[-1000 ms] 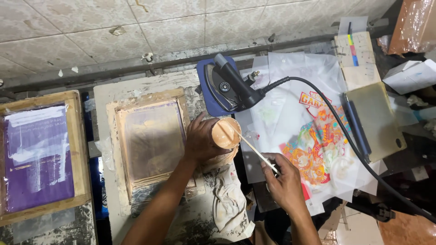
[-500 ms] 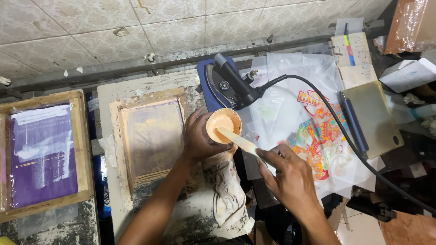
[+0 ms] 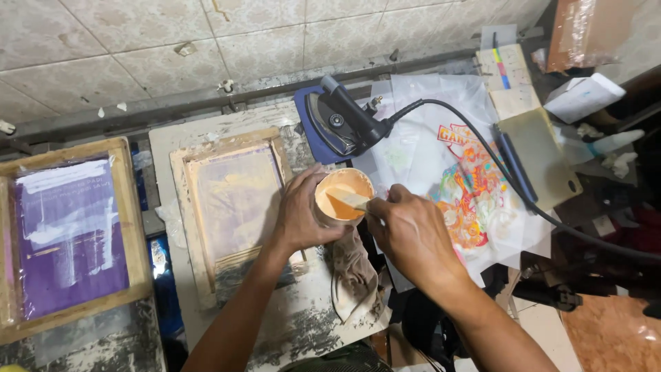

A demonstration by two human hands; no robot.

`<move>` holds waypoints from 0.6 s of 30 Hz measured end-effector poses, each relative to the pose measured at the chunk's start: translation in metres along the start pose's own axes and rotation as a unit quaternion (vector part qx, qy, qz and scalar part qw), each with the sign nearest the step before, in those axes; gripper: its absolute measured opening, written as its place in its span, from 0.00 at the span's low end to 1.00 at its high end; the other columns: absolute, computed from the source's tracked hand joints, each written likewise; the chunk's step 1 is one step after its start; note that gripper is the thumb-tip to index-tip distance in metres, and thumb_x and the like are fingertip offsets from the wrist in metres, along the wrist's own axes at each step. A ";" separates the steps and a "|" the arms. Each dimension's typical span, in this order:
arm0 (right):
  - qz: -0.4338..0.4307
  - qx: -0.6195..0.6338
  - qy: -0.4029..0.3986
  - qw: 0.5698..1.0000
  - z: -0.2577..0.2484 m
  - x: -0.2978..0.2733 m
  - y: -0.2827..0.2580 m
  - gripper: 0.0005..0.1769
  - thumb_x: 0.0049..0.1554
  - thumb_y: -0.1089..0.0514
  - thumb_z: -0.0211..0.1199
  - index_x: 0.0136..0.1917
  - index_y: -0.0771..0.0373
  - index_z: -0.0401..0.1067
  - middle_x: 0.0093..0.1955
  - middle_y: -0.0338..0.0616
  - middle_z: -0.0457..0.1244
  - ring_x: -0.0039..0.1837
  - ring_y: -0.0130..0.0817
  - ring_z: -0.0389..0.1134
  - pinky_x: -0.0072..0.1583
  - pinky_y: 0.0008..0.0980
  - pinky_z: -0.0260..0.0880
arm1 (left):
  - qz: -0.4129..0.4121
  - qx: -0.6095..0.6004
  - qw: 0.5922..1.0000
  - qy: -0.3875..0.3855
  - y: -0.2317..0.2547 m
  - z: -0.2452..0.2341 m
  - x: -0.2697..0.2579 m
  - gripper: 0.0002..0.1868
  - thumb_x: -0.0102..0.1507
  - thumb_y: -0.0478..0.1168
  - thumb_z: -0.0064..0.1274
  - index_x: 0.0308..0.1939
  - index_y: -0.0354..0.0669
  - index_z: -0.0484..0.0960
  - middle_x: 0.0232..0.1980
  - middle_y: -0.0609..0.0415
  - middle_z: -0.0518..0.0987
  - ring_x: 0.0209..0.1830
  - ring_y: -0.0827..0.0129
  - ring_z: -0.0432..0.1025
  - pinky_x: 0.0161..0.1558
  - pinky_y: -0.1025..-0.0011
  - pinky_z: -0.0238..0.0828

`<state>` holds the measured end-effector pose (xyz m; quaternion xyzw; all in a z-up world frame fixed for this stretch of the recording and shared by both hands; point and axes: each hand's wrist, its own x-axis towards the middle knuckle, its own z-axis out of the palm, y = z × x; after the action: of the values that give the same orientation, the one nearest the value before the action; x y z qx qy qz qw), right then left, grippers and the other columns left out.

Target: The person mixes orange ink in a small container with a spatula, then applies the ink onto a screen printing frame using the spatula to spread it evenly across the mesh surface.

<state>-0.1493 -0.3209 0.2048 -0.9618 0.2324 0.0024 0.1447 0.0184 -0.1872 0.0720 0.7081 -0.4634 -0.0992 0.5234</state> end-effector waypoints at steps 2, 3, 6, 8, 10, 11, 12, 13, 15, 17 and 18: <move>-0.003 0.015 0.018 1.000 0.003 -0.010 -0.011 0.06 0.55 0.51 0.62 0.43 0.52 0.77 0.39 0.51 0.63 0.41 0.64 0.70 0.41 0.59 0.72 | -0.006 -0.016 1.000 -0.004 0.004 -0.010 -0.003 0.47 0.33 0.53 0.74 0.54 0.41 0.78 0.52 0.42 0.81 0.64 0.41 0.71 0.67 0.49 0.62; -0.010 0.034 0.031 0.999 0.005 -0.016 -0.018 0.07 0.55 0.51 0.62 0.44 0.52 0.77 0.39 0.52 0.63 0.41 0.65 0.70 0.41 0.58 0.73 | -0.017 -0.029 0.999 -0.009 0.005 -0.016 -0.008 0.47 0.33 0.53 0.76 0.54 0.41 0.78 0.49 0.40 0.82 0.58 0.39 0.74 0.62 0.48 0.67; -0.013 0.017 0.062 0.998 0.013 -0.030 -0.032 0.07 0.58 0.53 0.60 0.46 0.52 0.77 0.37 0.50 0.61 0.39 0.63 0.70 0.40 0.57 0.72 | -0.030 -0.055 0.998 -0.017 0.011 -0.029 -0.017 0.47 0.35 0.55 0.75 0.54 0.40 0.77 0.46 0.38 0.82 0.53 0.37 0.76 0.58 0.46 0.70; -0.014 0.019 0.076 0.997 0.015 -0.039 -0.041 0.07 0.59 0.54 0.60 0.47 0.53 0.77 0.37 0.51 0.61 0.39 0.63 0.70 0.39 0.56 0.72 | -0.032 -0.056 0.998 -0.017 0.004 -0.031 -0.024 0.47 0.34 0.54 0.75 0.54 0.42 0.78 0.45 0.39 0.82 0.52 0.38 0.77 0.56 0.47 0.71; -0.012 0.022 0.090 0.996 0.014 -0.045 -0.052 0.07 0.59 0.55 0.60 0.48 0.54 0.77 0.37 0.52 0.61 0.39 0.63 0.70 0.39 0.55 0.72 | -0.033 -0.057 0.998 -0.020 0.002 -0.034 -0.028 0.47 0.32 0.53 0.75 0.54 0.44 0.78 0.45 0.41 0.83 0.51 0.40 0.77 0.55 0.48 0.72; -0.013 0.017 0.106 0.994 0.013 -0.047 -0.058 0.07 0.60 0.54 0.60 0.49 0.53 0.77 0.37 0.51 0.61 0.39 0.61 0.70 0.39 0.54 0.72 | -0.031 -0.058 0.998 -0.017 0.004 -0.036 -0.029 0.47 0.32 0.54 0.76 0.54 0.43 0.78 0.44 0.41 0.83 0.50 0.40 0.78 0.54 0.48 0.73; -0.014 0.011 0.122 0.992 0.012 -0.050 -0.064 0.07 0.60 0.53 0.60 0.49 0.52 0.77 0.37 0.49 0.61 0.38 0.59 0.70 0.38 0.53 0.72 | -0.029 -0.058 0.998 -0.014 0.005 -0.037 -0.030 0.48 0.32 0.56 0.76 0.54 0.43 0.78 0.44 0.41 0.83 0.49 0.40 0.78 0.52 0.48 0.74; -0.010 0.009 0.123 0.992 0.014 -0.054 -0.066 0.07 0.60 0.53 0.60 0.49 0.52 0.77 0.37 0.49 0.61 0.38 0.59 0.70 0.38 0.53 0.72 | -0.028 -0.060 0.998 -0.017 0.010 -0.037 -0.031 0.48 0.32 0.56 0.76 0.54 0.43 0.78 0.44 0.41 0.83 0.49 0.40 0.78 0.52 0.48 0.74; -0.014 0.024 0.147 0.989 0.018 -0.057 -0.071 0.06 0.60 0.54 0.61 0.48 0.53 0.78 0.36 0.48 0.61 0.36 0.57 0.70 0.37 0.49 0.72 | -0.024 -0.055 0.998 -0.010 0.016 -0.040 -0.030 0.48 0.33 0.58 0.77 0.53 0.43 0.77 0.43 0.40 0.83 0.47 0.40 0.79 0.51 0.48 0.74; -0.010 0.020 0.155 0.988 0.017 -0.061 -0.076 0.06 0.61 0.54 0.61 0.49 0.52 0.78 0.36 0.48 0.61 0.37 0.57 0.70 0.37 0.49 0.72 | -0.024 -0.057 0.998 -0.010 0.017 -0.039 -0.031 0.47 0.34 0.58 0.77 0.53 0.44 0.77 0.42 0.41 0.83 0.47 0.41 0.79 0.50 0.49 0.75; -0.012 0.019 0.160 0.987 0.017 -0.062 -0.078 0.07 0.61 0.54 0.61 0.49 0.52 0.79 0.36 0.48 0.61 0.37 0.57 0.70 0.37 0.49 0.72 | -0.027 -0.053 0.998 -0.006 0.017 -0.039 -0.034 0.46 0.35 0.59 0.76 0.53 0.45 0.77 0.42 0.42 0.83 0.46 0.42 0.79 0.50 0.50 0.75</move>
<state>-0.1688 -0.2216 0.2144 -0.9496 0.2407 -0.1578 0.1241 0.0153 -0.1364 0.0915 0.6907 -0.4413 -0.1418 0.5551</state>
